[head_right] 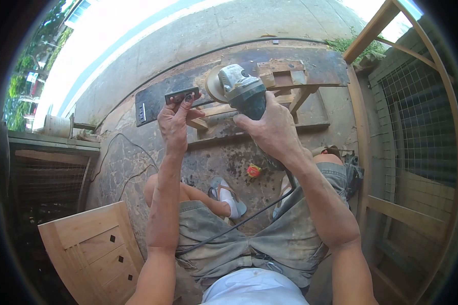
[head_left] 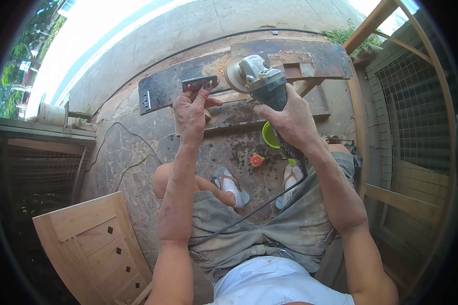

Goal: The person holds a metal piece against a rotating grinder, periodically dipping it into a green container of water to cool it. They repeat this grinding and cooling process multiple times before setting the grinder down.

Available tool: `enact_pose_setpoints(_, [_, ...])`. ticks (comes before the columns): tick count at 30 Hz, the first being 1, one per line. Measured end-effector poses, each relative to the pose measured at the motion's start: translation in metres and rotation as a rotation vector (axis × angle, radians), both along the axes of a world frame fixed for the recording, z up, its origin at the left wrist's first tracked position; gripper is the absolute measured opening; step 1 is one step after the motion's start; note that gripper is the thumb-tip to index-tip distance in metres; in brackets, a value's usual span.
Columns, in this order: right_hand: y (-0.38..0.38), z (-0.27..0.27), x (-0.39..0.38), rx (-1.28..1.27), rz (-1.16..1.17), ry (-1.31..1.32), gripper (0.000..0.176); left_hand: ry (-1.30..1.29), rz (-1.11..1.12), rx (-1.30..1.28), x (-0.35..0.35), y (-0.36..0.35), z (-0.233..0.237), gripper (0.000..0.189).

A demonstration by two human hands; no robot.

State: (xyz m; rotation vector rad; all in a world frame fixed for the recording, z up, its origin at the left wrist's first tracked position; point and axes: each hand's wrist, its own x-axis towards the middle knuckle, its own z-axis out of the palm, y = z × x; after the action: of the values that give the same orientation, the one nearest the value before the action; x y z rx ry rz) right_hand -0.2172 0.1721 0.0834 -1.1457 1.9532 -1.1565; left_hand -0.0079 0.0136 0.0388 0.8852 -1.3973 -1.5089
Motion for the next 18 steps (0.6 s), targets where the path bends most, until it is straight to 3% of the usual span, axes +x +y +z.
enact_pose_setpoints(18, [-0.001, 0.003, 0.007, -0.022, 0.033, 0.003, 0.065, -0.051, -0.028, -0.088, -0.011, 0.004, -0.014, 0.028])
